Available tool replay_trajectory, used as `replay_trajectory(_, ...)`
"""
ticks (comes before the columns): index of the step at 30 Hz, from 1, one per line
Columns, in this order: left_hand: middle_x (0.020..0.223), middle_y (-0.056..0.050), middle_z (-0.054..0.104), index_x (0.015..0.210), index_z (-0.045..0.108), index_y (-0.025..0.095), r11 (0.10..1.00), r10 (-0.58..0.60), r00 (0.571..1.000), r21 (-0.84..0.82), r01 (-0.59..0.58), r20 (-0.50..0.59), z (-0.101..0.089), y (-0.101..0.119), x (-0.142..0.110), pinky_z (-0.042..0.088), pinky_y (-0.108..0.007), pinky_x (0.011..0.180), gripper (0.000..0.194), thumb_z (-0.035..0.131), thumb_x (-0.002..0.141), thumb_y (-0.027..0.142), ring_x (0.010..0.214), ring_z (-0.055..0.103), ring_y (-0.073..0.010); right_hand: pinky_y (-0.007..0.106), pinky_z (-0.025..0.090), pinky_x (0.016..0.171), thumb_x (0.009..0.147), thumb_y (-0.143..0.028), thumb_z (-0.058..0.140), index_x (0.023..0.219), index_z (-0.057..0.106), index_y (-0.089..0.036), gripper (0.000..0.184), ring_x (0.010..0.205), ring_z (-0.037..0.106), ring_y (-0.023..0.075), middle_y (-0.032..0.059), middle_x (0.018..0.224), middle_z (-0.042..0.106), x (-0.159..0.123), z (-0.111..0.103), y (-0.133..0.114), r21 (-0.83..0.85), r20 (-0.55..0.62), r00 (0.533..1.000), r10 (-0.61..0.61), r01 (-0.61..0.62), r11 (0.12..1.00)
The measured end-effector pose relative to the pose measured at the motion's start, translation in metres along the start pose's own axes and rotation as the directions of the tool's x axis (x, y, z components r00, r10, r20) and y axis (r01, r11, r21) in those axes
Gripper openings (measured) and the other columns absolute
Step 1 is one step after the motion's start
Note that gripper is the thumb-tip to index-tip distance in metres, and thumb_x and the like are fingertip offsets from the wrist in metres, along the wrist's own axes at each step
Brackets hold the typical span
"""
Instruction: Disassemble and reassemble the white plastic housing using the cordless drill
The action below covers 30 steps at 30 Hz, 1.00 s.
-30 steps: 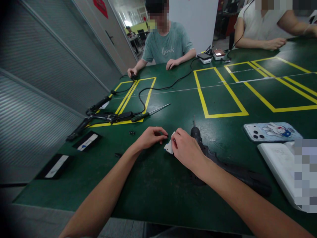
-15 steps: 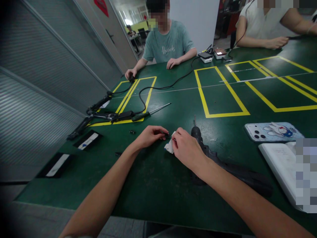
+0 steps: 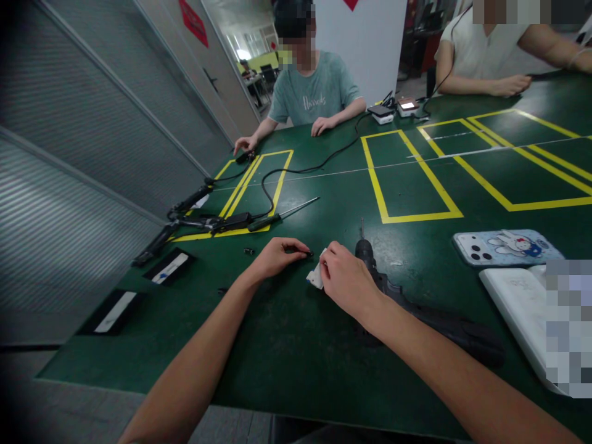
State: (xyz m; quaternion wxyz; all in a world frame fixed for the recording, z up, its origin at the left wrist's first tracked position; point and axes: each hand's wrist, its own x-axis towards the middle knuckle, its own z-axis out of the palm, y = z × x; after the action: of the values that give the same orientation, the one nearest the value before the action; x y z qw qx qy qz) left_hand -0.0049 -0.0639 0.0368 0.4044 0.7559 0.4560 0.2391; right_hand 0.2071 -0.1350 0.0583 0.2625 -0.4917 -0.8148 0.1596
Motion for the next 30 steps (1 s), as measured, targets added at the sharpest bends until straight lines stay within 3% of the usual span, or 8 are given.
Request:
replay_trajectory(5,0.093,-0.006,0.072,0.093,0.071,0.015,0.999,-0.036,0.999,0.040,0.036,-0.009,-0.013,0.006,-0.005,0.048,-0.030,0.083,0.022,0.063,0.076,0.026,0.088,0.064,-0.0183,0.028,0.045,0.069,0.091,-0.010,0.055,0.087,0.056,-0.015,0.007,0.081,0.051,0.0163,0.0030,0.094,0.048,0.000,0.000,0.000,-0.004,0.003,1.000,-0.001,0.001,1.000)
replay_trajectory(14,0.092,-0.005,0.072,0.093,0.072,0.017,0.966,-0.164,0.977,0.179,0.187,-0.132,-0.059,0.013,-0.030,0.049,-0.031,0.081,0.025,0.062,0.075,0.032,0.085,0.066,-0.0202,0.028,0.045,0.070,0.091,-0.010,0.054,0.087,0.056,-0.015,0.007,0.081,0.052,0.0161,0.0025,0.094,0.049,-0.001,0.002,0.002,-0.005,-0.011,1.000,-0.004,0.004,1.000)
replay_trajectory(23,0.096,-0.006,0.072,0.098,0.069,0.016,0.918,-0.353,0.924,0.134,0.372,-0.150,-0.092,-0.015,-0.093,0.049,-0.033,0.085,0.038,0.065,0.072,0.044,0.091,0.066,-0.0237,0.028,0.046,0.069,0.092,-0.009,0.053,0.086,0.057,-0.014,0.009,0.080,0.052,0.0166,0.0040,0.093,0.049,-0.002,-0.001,0.000,0.002,-0.013,1.000,-0.011,0.011,1.000)
replay_trajectory(27,0.094,-0.006,0.073,0.096,0.070,0.017,0.885,-0.428,0.885,0.116,0.451,-0.181,-0.103,-0.023,-0.106,0.049,-0.035,0.088,0.042,0.070,0.066,0.047,0.091,0.066,-0.0252,0.028,0.047,0.069,0.092,-0.009,0.053,0.087,0.057,-0.014,0.008,0.078,0.053,0.0165,0.0044,0.094,0.050,-0.002,-0.003,-0.001,0.001,-0.011,1.000,-0.010,0.010,1.000)
replay_trajectory(30,0.092,-0.005,0.073,0.095,0.070,0.018,0.887,-0.426,0.885,0.105,0.450,-0.187,-0.107,-0.029,-0.106,0.049,-0.034,0.087,0.041,0.071,0.064,0.045,0.090,0.067,-0.0239,0.027,0.047,0.067,0.091,-0.009,0.054,0.086,0.058,-0.014,0.008,0.079,0.053,0.0165,0.0043,0.093,0.049,-0.001,-0.004,-0.002,0.000,-0.008,1.000,-0.011,0.011,1.000)
